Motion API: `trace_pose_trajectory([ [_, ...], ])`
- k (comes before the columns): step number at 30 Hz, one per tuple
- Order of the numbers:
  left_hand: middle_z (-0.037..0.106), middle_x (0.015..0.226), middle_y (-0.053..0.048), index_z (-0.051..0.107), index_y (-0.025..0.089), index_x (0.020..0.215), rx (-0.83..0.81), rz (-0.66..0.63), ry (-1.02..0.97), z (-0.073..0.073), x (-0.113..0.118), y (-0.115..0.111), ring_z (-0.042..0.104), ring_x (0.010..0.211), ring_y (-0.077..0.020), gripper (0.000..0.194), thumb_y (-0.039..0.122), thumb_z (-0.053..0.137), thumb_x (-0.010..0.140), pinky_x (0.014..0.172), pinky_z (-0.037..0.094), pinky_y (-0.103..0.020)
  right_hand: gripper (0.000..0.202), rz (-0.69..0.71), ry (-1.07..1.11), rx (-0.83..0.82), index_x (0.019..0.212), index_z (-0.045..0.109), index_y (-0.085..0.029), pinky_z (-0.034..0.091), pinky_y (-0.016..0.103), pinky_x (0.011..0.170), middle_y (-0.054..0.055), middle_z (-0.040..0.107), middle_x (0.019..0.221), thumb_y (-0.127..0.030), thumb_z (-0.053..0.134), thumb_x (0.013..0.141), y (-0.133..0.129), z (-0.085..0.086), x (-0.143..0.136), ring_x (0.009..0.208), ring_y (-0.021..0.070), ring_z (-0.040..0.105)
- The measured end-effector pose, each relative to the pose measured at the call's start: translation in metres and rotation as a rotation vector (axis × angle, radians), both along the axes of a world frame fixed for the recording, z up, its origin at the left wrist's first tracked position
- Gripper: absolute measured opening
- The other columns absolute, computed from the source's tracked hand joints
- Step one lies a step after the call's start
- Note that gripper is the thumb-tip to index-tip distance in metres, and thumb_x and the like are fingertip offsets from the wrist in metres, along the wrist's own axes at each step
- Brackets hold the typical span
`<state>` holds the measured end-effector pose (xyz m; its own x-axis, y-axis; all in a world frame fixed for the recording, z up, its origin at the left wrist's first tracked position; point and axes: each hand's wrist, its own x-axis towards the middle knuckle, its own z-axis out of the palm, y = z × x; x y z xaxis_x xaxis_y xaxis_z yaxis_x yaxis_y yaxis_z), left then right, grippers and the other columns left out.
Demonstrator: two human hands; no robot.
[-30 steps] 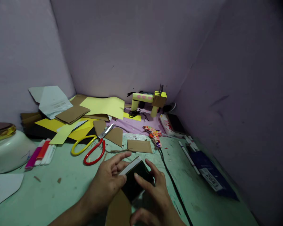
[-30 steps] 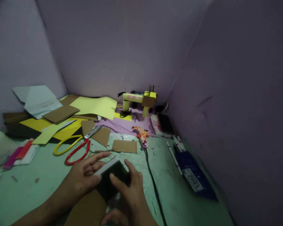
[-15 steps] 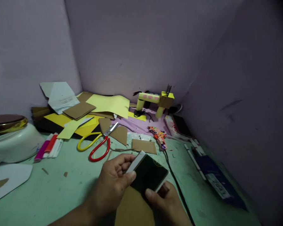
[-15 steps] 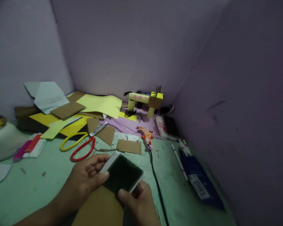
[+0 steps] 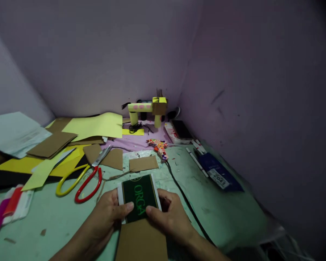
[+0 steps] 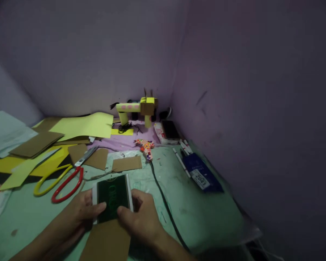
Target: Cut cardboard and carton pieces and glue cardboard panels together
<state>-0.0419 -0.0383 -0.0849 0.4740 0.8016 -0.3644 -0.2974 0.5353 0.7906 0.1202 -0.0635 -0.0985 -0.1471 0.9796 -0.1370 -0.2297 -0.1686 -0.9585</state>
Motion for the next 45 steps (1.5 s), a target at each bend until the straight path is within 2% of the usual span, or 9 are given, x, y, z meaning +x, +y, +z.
trace_pose_trajectory([
  [6, 0.073, 0.093, -0.014, 0.067, 0.013, 0.105, 0.007, 0.049, 0.029, -0.010, -0.001, 0.001, 0.068, 0.087, -0.0316, 0.050, 0.021, 0.082, 0.059, 0.079, 0.052, -0.042, 0.022, -0.031, 0.066, -0.057, 0.064, 0.053, -0.017, 0.035, 0.025, 0.052, -0.002, 0.053, 0.060, -0.029, 0.068, 0.054, -0.001, 0.000, 0.001, 0.055, 0.0110, 0.045],
  [12, 0.073, 0.095, -0.014, 0.067, 0.014, 0.107, 0.008, 0.049, 0.045, -0.010, -0.001, 0.001, 0.067, 0.091, -0.0331, 0.050, 0.021, 0.081, 0.060, 0.082, 0.051, -0.044, 0.023, -0.004, 0.070, -0.036, 0.069, 0.056, -0.015, 0.036, 0.025, 0.053, -0.001, 0.054, 0.062, -0.027, 0.070, 0.055, -0.002, -0.001, 0.003, 0.056, 0.0112, 0.045],
  [15, 0.072, 0.097, -0.014, 0.066, 0.014, 0.108, 0.031, 0.028, 0.021, -0.009, -0.002, 0.002, 0.065, 0.094, -0.0337, 0.050, 0.021, 0.080, 0.061, 0.084, 0.050, -0.043, 0.033, 0.028, 0.131, 0.023, 0.071, 0.058, -0.015, 0.036, 0.025, 0.054, -0.001, 0.053, 0.062, -0.039, 0.075, 0.057, -0.001, -0.008, 0.006, 0.056, 0.0111, 0.045],
  [18, 0.072, 0.099, -0.015, 0.067, 0.013, 0.107, 0.048, 0.014, 0.002, -0.007, -0.004, 0.003, 0.065, 0.096, -0.0336, 0.047, 0.021, 0.079, 0.062, 0.086, 0.050, -0.043, 0.044, 0.037, 0.186, 0.028, 0.063, 0.057, -0.015, 0.031, 0.024, 0.050, -0.003, 0.046, 0.055, -0.057, 0.064, 0.070, -0.001, -0.016, 0.010, 0.051, 0.0097, 0.040],
  [21, 0.071, 0.100, -0.015, 0.065, 0.012, 0.108, 0.048, 0.016, -0.002, -0.002, -0.004, 0.003, 0.065, 0.096, -0.0334, 0.049, 0.021, 0.080, 0.062, 0.087, 0.049, -0.042, 0.050, 0.065, 0.179, 0.028, 0.061, 0.057, -0.014, 0.029, 0.024, 0.048, -0.002, 0.046, 0.055, -0.063, 0.056, 0.075, -0.002, -0.019, 0.011, 0.051, 0.0108, 0.039],
  [26, 0.070, 0.103, -0.014, 0.062, 0.014, 0.111, 0.022, 0.040, -0.024, 0.005, -0.003, 0.002, 0.065, 0.096, -0.0316, 0.051, 0.021, 0.079, 0.064, 0.086, 0.050, -0.041, 0.051, 0.086, -0.006, 0.189, 0.058, 0.055, -0.015, 0.028, 0.025, 0.054, -0.002, 0.042, 0.057, -0.061, 0.050, 0.079, -0.001, -0.012, 0.012, 0.056, 0.0111, 0.034],
  [32, 0.071, 0.101, -0.012, 0.061, 0.016, 0.111, 0.020, 0.103, 0.017, 0.004, -0.001, 0.001, 0.066, 0.093, -0.0307, 0.053, 0.019, 0.081, 0.062, 0.083, 0.052, -0.040, 0.044, 0.041, -0.116, 0.158, 0.055, 0.046, -0.018, 0.026, 0.026, 0.053, -0.003, 0.038, 0.057, -0.055, 0.052, 0.079, 0.000, -0.010, 0.013, 0.056, 0.0118, 0.034],
  [37, 0.071, 0.101, -0.013, 0.060, 0.016, 0.114, 0.026, 0.104, 0.000, 0.002, 0.000, 0.000, 0.066, 0.092, -0.0320, 0.061, 0.026, 0.083, 0.059, 0.081, 0.053, -0.041, 0.040, 0.013, -0.216, 0.232, 0.053, 0.043, -0.019, 0.026, 0.025, 0.049, -0.003, 0.039, 0.053, -0.048, 0.048, 0.081, -0.003, -0.007, 0.012, 0.052, 0.0111, 0.036],
  [45, 0.071, 0.099, -0.013, 0.059, 0.016, 0.113, 0.052, 0.095, 0.035, -0.003, 0.005, -0.002, 0.066, 0.090, -0.0325, 0.060, 0.027, 0.082, 0.059, 0.077, 0.054, -0.042, 0.043, -0.001, -0.082, 0.155, 0.058, 0.055, -0.015, 0.029, 0.025, 0.049, -0.002, 0.044, 0.054, -0.056, 0.058, 0.072, -0.004, -0.006, 0.010, 0.051, 0.0105, 0.038],
])
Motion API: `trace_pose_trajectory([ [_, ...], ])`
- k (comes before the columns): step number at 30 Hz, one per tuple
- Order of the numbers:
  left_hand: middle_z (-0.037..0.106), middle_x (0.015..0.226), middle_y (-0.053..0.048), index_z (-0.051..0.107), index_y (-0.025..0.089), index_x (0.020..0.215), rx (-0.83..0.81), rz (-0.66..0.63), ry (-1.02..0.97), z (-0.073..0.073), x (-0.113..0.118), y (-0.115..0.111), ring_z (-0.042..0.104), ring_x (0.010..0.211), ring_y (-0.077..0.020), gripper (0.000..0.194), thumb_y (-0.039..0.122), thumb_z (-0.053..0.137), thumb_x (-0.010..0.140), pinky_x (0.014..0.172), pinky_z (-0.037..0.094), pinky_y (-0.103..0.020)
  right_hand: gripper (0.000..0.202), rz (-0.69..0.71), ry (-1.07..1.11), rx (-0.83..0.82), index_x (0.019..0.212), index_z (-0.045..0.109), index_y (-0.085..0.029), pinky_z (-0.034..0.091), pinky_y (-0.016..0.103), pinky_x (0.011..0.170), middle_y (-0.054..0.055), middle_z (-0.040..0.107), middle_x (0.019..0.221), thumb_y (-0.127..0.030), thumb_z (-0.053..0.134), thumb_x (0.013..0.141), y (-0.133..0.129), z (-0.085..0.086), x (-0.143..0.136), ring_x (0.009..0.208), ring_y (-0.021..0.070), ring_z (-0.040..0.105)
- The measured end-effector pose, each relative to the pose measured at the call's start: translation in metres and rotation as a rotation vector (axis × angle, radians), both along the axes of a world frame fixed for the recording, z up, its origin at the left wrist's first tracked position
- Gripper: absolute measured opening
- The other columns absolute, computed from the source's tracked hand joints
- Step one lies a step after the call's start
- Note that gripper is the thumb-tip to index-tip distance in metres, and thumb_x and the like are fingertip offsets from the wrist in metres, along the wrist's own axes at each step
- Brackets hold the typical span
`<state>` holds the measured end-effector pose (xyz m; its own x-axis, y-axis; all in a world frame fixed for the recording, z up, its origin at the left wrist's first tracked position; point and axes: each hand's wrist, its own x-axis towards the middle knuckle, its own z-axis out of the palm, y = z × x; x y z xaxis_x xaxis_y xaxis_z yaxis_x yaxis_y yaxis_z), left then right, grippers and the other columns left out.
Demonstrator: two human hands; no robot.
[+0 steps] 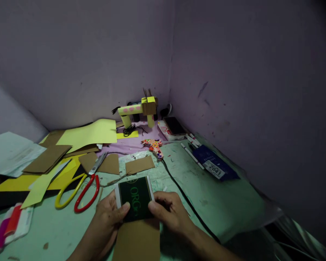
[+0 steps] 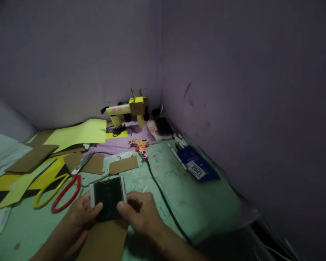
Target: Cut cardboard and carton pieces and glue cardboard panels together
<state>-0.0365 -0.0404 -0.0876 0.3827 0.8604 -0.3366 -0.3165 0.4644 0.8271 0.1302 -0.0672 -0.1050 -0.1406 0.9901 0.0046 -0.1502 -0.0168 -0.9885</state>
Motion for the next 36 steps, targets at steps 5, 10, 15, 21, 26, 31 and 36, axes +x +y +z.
trace_pose_trajectory([
  [5, 0.071, 0.097, -0.014, 0.059, 0.015, 0.115, 0.040, 0.010, 0.054, 0.003, 0.001, -0.005, 0.067, 0.085, -0.0330, 0.061, 0.026, 0.080, 0.060, 0.073, 0.054, -0.042, 0.040, 0.001, 0.148, -0.168, 0.069, 0.065, -0.012, 0.037, 0.026, 0.054, 0.001, 0.058, 0.060, -0.052, 0.071, 0.065, 0.002, -0.001, -0.001, 0.056, 0.0127, 0.049],
  [10, 0.070, 0.098, -0.015, 0.063, 0.013, 0.112, 0.113, -0.086, 0.051, 0.008, 0.001, -0.008, 0.066, 0.088, -0.0329, 0.060, 0.030, 0.080, 0.057, 0.078, 0.052, -0.042, 0.039, -0.046, 0.256, -0.200, 0.075, 0.069, -0.012, 0.042, 0.026, 0.057, 0.005, 0.066, 0.065, -0.049, 0.074, 0.064, 0.003, -0.001, 0.002, 0.060, 0.0151, 0.056],
  [15, 0.070, 0.095, -0.014, 0.065, 0.012, 0.108, 0.188, -0.124, 0.056, 0.003, -0.001, -0.005, 0.065, 0.086, -0.0300, 0.052, 0.032, 0.077, 0.062, 0.076, 0.051, -0.038, 0.038, -0.036, 0.257, -0.219, 0.075, 0.071, -0.011, 0.043, 0.026, 0.058, 0.006, 0.068, 0.066, -0.046, 0.076, 0.064, 0.004, -0.001, 0.002, 0.061, 0.0155, 0.058],
  [21, 0.070, 0.079, -0.009, 0.068, 0.012, 0.097, 0.266, -0.109, 0.141, 0.008, 0.000, -0.010, 0.063, 0.071, -0.0243, 0.037, 0.031, 0.073, 0.065, 0.066, 0.048, -0.033, 0.038, 0.001, 0.317, -0.228, 0.090, 0.071, -0.012, 0.047, 0.031, 0.063, 0.009, 0.072, 0.076, -0.040, 0.077, 0.065, 0.000, -0.004, 0.002, 0.063, 0.0189, 0.063],
  [26, 0.066, 0.067, -0.005, 0.070, 0.012, 0.088, 0.315, -0.105, 0.168, 0.013, 0.003, -0.016, 0.059, 0.064, -0.0205, 0.031, 0.034, 0.071, 0.067, 0.061, 0.044, -0.029, 0.039, 0.067, 0.426, -0.272, 0.096, 0.069, -0.015, 0.049, 0.038, 0.075, 0.009, 0.074, 0.081, -0.034, 0.079, 0.064, -0.001, -0.004, 0.000, 0.074, 0.0245, 0.068],
  [31, 0.067, 0.073, -0.007, 0.070, 0.012, 0.088, 0.309, -0.074, 0.076, 0.009, -0.002, -0.015, 0.057, 0.067, -0.0188, 0.035, 0.042, 0.055, 0.080, 0.060, 0.041, -0.027, 0.038, 0.042, 0.467, -0.292, 0.099, 0.068, -0.017, 0.049, 0.041, 0.080, 0.010, 0.074, 0.086, -0.033, 0.077, 0.066, 0.002, -0.005, 0.001, 0.081, 0.0279, 0.068],
  [36, 0.068, 0.085, -0.004, 0.066, 0.020, 0.102, 0.200, -0.124, -0.173, -0.003, -0.005, -0.016, 0.062, 0.078, -0.0201, 0.042, 0.009, 0.061, 0.061, 0.071, 0.045, -0.029, 0.033, -0.034, 0.515, -0.331, 0.093, 0.068, -0.018, 0.048, 0.041, 0.082, 0.008, 0.074, 0.086, -0.035, 0.077, 0.065, 0.006, -0.005, 0.004, 0.085, 0.0281, 0.068],
])
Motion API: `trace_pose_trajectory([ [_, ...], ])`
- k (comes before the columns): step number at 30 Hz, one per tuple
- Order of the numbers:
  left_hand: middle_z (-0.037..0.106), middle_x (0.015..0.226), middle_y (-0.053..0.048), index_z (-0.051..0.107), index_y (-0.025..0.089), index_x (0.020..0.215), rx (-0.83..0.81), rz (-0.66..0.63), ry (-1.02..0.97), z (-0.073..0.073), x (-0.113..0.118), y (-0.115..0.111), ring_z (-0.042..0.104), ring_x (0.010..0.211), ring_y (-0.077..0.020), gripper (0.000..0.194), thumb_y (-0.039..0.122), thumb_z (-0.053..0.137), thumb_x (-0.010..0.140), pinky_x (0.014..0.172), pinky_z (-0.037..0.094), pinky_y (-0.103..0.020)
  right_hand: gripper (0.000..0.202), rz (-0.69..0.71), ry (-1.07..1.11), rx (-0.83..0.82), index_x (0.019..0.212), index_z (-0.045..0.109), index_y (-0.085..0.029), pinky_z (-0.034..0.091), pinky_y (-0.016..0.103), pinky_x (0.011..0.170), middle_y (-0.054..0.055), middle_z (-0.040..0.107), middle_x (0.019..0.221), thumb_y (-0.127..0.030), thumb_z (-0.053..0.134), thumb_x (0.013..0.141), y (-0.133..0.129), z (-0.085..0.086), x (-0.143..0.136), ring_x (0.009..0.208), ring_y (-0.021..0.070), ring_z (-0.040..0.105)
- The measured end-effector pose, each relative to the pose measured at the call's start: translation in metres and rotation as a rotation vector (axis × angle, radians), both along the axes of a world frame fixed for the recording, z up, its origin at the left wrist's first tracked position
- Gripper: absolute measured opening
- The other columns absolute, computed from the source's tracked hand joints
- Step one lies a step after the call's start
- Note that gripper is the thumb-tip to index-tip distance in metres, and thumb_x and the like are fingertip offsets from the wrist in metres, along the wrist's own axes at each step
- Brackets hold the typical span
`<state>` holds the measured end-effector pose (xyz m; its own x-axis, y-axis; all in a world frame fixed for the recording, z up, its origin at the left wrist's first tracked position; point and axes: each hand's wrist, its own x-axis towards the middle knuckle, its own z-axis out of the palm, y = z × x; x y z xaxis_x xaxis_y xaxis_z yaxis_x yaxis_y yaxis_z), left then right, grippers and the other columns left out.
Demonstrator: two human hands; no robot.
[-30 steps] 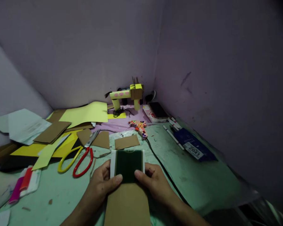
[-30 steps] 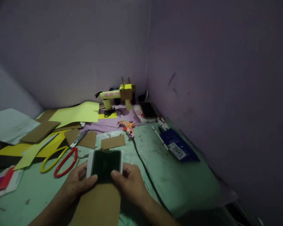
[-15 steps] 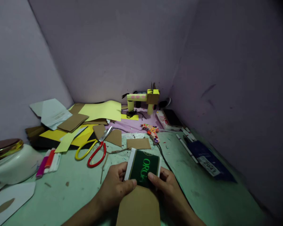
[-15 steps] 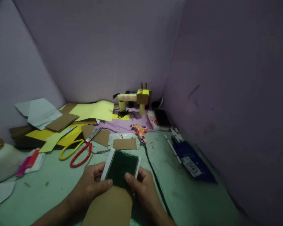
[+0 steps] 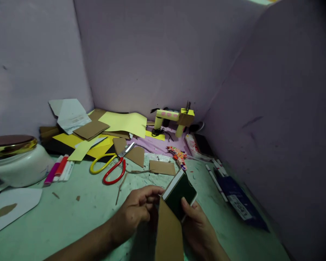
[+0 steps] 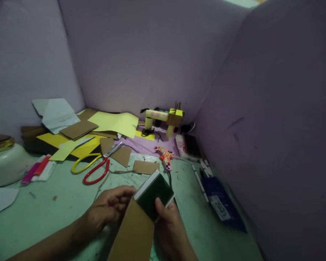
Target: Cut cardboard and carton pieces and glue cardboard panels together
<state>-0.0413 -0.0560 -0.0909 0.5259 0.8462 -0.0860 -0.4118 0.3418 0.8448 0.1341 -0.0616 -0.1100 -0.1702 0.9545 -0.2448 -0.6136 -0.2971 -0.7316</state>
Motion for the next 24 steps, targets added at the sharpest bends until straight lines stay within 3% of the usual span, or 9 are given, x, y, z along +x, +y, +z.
trace_pose_trajectory([
  [3, 0.062, 0.113, -0.007, 0.053, 0.027, 0.119, 0.066, 0.025, -0.042, -0.001, 0.003, -0.003, 0.063, 0.087, -0.0202, 0.063, 0.005, 0.067, 0.062, 0.076, 0.047, -0.030, 0.036, 0.017, -0.021, 0.001, 0.098, 0.067, -0.019, 0.048, 0.041, 0.081, 0.008, 0.074, 0.089, -0.035, 0.076, 0.067, 0.000, 0.000, -0.001, 0.086, 0.0278, 0.068],
  [6, 0.056, 0.124, -0.009, 0.048, 0.028, 0.123, 0.151, 0.113, 0.030, 0.004, 0.006, -0.005, 0.061, 0.099, -0.0224, 0.066, 0.010, 0.073, 0.066, 0.084, 0.046, -0.031, 0.041, 0.042, -0.117, 0.085, 0.106, 0.066, -0.020, 0.049, 0.041, 0.078, 0.009, 0.073, 0.094, -0.035, 0.074, 0.069, -0.004, -0.007, -0.001, 0.086, 0.0284, 0.067],
  [8, 0.062, 0.113, -0.008, 0.050, 0.024, 0.120, 0.179, 0.172, 0.137, 0.008, 0.007, -0.004, 0.062, 0.096, -0.0216, 0.058, 0.014, 0.073, 0.068, 0.081, 0.047, -0.028, 0.039, 0.029, -0.228, 0.097, 0.103, 0.068, -0.019, 0.050, 0.041, 0.074, 0.009, 0.073, 0.089, -0.037, 0.074, 0.069, -0.009, -0.014, 0.002, 0.083, 0.0297, 0.067],
  [10, 0.067, 0.092, -0.007, 0.053, 0.019, 0.115, 0.189, 0.229, 0.291, 0.009, 0.007, -0.003, 0.065, 0.072, -0.0181, 0.045, 0.023, 0.069, 0.073, 0.062, 0.049, -0.024, 0.030, -0.005, -0.336, 0.055, 0.092, 0.072, -0.020, 0.051, 0.041, 0.069, 0.009, 0.073, 0.079, -0.036, 0.075, 0.067, -0.015, -0.023, 0.007, 0.077, 0.0305, 0.066],
  [12, 0.065, 0.075, -0.005, 0.055, 0.015, 0.107, 0.206, 0.280, 0.424, 0.008, 0.007, -0.002, 0.055, 0.046, -0.0123, 0.034, 0.033, 0.061, 0.078, 0.042, 0.040, -0.022, 0.022, -0.039, -0.381, 0.027, 0.080, 0.074, -0.023, 0.052, 0.041, 0.070, 0.008, 0.073, 0.077, -0.037, 0.077, 0.063, -0.020, -0.030, 0.012, 0.077, 0.0310, 0.066],
  [14, 0.062, 0.068, -0.002, 0.054, 0.015, 0.097, 0.218, 0.303, 0.495, 0.006, 0.008, -0.002, 0.045, 0.035, -0.0083, 0.029, 0.038, 0.055, 0.081, 0.035, 0.032, -0.021, 0.032, -0.060, -0.351, 0.038, 0.078, 0.074, -0.025, 0.052, 0.042, 0.073, 0.009, 0.074, 0.083, -0.052, 0.073, 0.062, -0.022, -0.033, 0.014, 0.082, 0.0318, 0.065],
  [17, 0.062, 0.068, -0.001, 0.052, 0.017, 0.087, 0.228, 0.300, 0.518, 0.005, 0.009, -0.004, 0.047, 0.042, -0.0090, 0.019, 0.035, 0.052, 0.081, 0.041, 0.035, -0.021, 0.055, -0.079, -0.305, 0.085, 0.089, 0.072, -0.023, 0.052, 0.043, 0.072, 0.010, 0.074, 0.089, -0.068, 0.067, 0.057, -0.021, -0.028, 0.010, 0.083, 0.0316, 0.066],
  [20, 0.057, 0.062, 0.001, 0.049, 0.018, 0.074, 0.287, 0.285, 0.609, 0.006, 0.010, -0.008, 0.049, 0.053, -0.0116, 0.015, 0.031, 0.056, 0.077, 0.048, 0.036, -0.022, 0.044, -0.090, -0.319, 0.101, 0.080, 0.070, -0.018, 0.050, 0.034, 0.058, 0.008, 0.073, 0.072, -0.053, 0.078, 0.054, -0.018, -0.020, 0.001, 0.065, 0.0248, 0.065],
  [24, 0.038, 0.051, 0.007, 0.038, 0.021, 0.060, 0.437, 0.252, 0.707, 0.010, 0.009, -0.012, 0.037, 0.048, -0.0095, 0.024, 0.028, 0.054, 0.076, 0.044, 0.026, -0.022, 0.032, -0.083, -0.300, 0.055, 0.063, 0.064, -0.015, 0.041, 0.025, 0.046, 0.003, 0.065, 0.052, -0.043, 0.079, 0.059, -0.016, -0.017, -0.003, 0.047, 0.0159, 0.058],
])
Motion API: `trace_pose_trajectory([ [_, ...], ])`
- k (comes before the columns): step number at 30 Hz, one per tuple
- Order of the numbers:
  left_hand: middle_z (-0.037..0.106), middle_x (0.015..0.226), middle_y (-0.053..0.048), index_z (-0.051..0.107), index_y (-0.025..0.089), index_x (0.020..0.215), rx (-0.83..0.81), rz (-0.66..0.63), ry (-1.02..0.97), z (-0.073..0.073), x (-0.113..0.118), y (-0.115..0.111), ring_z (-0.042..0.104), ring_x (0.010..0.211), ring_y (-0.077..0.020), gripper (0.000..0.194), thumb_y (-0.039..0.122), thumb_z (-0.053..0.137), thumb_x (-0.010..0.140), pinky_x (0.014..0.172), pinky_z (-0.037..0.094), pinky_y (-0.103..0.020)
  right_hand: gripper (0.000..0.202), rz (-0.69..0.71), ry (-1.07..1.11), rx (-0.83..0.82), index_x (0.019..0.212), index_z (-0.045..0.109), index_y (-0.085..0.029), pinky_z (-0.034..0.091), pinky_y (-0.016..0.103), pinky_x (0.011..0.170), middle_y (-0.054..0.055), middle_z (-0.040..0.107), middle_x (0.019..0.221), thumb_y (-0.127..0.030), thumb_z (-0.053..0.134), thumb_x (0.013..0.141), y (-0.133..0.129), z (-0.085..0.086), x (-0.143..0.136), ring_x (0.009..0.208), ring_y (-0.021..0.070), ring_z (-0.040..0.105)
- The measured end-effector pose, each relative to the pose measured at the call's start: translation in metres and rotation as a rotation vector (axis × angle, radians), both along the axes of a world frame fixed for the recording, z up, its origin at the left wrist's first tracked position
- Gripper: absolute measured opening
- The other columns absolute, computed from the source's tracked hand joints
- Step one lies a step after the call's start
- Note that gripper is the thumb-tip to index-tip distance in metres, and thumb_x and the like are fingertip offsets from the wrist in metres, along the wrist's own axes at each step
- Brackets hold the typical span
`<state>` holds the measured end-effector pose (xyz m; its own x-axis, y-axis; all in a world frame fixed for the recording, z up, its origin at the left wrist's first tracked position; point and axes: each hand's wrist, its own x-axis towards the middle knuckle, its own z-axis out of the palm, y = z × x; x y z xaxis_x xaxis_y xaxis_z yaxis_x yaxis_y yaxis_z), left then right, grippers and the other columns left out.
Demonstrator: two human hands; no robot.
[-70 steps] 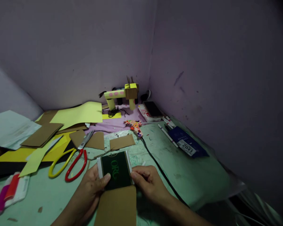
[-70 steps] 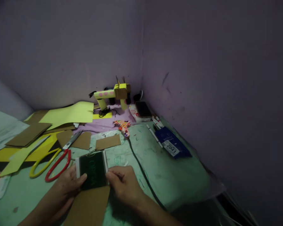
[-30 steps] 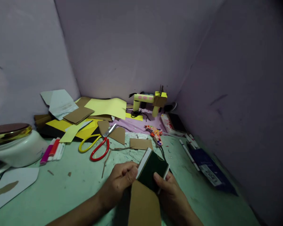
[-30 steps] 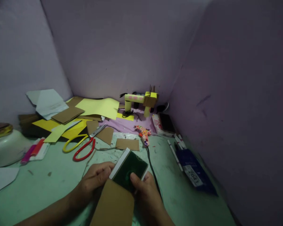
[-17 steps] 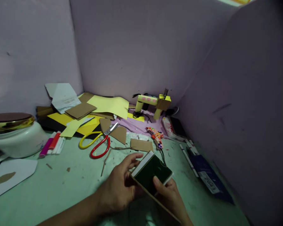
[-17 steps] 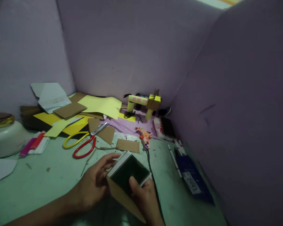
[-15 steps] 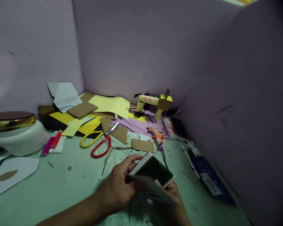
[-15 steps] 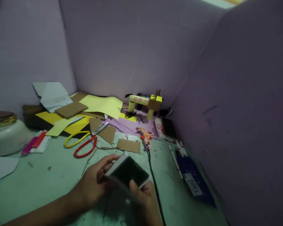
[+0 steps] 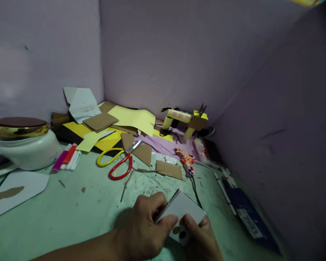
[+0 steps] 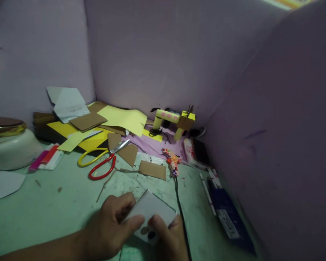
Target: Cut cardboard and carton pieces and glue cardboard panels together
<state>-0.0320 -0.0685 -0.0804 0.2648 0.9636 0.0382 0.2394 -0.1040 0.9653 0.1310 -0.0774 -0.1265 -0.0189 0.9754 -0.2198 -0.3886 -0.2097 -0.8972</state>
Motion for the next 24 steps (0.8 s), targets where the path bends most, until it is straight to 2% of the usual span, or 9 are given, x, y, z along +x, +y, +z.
trace_pose_trajectory([
  [4, 0.040, 0.052, 0.006, 0.041, 0.021, 0.063, 0.011, -0.084, -0.018, 0.003, -0.002, -0.001, 0.037, 0.048, -0.0096, 0.020, 0.030, 0.050, 0.079, 0.044, 0.027, -0.023, 0.030, -0.032, 0.032, -0.042, 0.061, 0.062, -0.016, 0.038, 0.024, 0.045, 0.000, 0.061, 0.049, -0.041, 0.079, 0.060, 0.001, 0.000, 0.002, 0.044, 0.0128, 0.053],
  [7, 0.040, 0.052, 0.004, 0.039, 0.020, 0.059, 0.100, -0.080, 0.022, 0.002, -0.003, -0.001, 0.041, 0.049, -0.0103, 0.024, 0.028, 0.045, 0.081, 0.047, 0.028, -0.024, 0.027, 0.040, 0.081, -0.073, 0.059, 0.063, -0.016, 0.039, 0.026, 0.047, 0.002, 0.061, 0.050, -0.038, 0.078, 0.059, 0.001, 0.005, 0.004, 0.047, 0.0147, 0.053],
  [10, 0.040, 0.052, 0.004, 0.036, 0.021, 0.057, 0.173, -0.086, 0.030, 0.000, -0.005, 0.000, 0.042, 0.049, -0.0105, 0.027, 0.027, 0.043, 0.083, 0.048, 0.027, -0.025, 0.026, 0.131, 0.116, -0.071, 0.068, 0.068, -0.016, 0.042, 0.030, 0.051, 0.005, 0.067, 0.060, -0.038, 0.077, 0.058, 0.001, 0.009, 0.002, 0.054, 0.0183, 0.057],
  [12, 0.038, 0.051, 0.004, 0.034, 0.021, 0.057, 0.185, -0.082, 0.033, -0.002, -0.006, 0.002, 0.041, 0.048, -0.0103, 0.027, 0.026, 0.042, 0.083, 0.047, 0.027, -0.025, 0.024, 0.131, 0.152, -0.078, 0.067, 0.068, -0.018, 0.043, 0.030, 0.054, 0.004, 0.068, 0.063, -0.039, 0.078, 0.060, 0.002, 0.009, -0.002, 0.056, 0.0175, 0.058],
  [15, 0.036, 0.050, 0.005, 0.031, 0.021, 0.057, 0.196, -0.061, 0.059, -0.004, -0.005, 0.004, 0.039, 0.048, -0.0102, 0.029, 0.026, 0.043, 0.082, 0.047, 0.026, -0.025, 0.024, 0.131, 0.184, -0.091, 0.061, 0.068, -0.019, 0.043, 0.029, 0.056, 0.002, 0.065, 0.057, -0.040, 0.078, 0.061, 0.005, 0.008, -0.008, 0.056, 0.0159, 0.057],
  [17, 0.037, 0.050, 0.005, 0.032, 0.021, 0.056, 0.170, -0.036, 0.090, -0.004, -0.005, 0.005, 0.040, 0.048, -0.0103, 0.029, 0.026, 0.045, 0.082, 0.048, 0.027, -0.025, 0.021, 0.111, 0.186, -0.091, 0.066, 0.069, -0.020, 0.043, 0.028, 0.054, 0.000, 0.063, 0.055, -0.038, 0.079, 0.061, 0.008, 0.007, -0.010, 0.053, 0.0147, 0.055],
  [20, 0.039, 0.051, 0.005, 0.041, 0.020, 0.057, 0.102, -0.061, 0.096, -0.002, -0.007, 0.009, 0.040, 0.050, -0.0105, 0.029, 0.032, 0.047, 0.083, 0.049, 0.026, -0.025, 0.020, 0.007, 0.185, -0.112, 0.067, 0.068, -0.021, 0.045, 0.028, 0.055, -0.002, 0.064, 0.058, -0.033, 0.081, 0.059, 0.014, 0.007, -0.008, 0.054, 0.0145, 0.056],
  [22, 0.042, 0.053, 0.004, 0.051, 0.018, 0.063, 0.043, -0.086, 0.028, 0.002, -0.011, 0.014, 0.040, 0.050, -0.0107, 0.033, 0.041, 0.044, 0.086, 0.048, 0.027, -0.025, 0.020, -0.032, 0.187, -0.152, 0.063, 0.066, -0.020, 0.048, 0.030, 0.059, -0.001, 0.066, 0.061, -0.032, 0.082, 0.057, 0.018, 0.006, -0.004, 0.058, 0.0162, 0.059],
  [24, 0.048, 0.058, 0.003, 0.058, 0.017, 0.074, -0.067, -0.032, -0.080, 0.007, -0.015, 0.018, 0.040, 0.048, -0.0103, 0.042, 0.050, 0.035, 0.088, 0.046, 0.028, -0.024, 0.022, -0.023, 0.190, -0.178, 0.061, 0.065, -0.018, 0.049, 0.031, 0.059, 0.000, 0.066, 0.062, -0.032, 0.081, 0.057, 0.021, 0.005, -0.001, 0.057, 0.0169, 0.059],
])
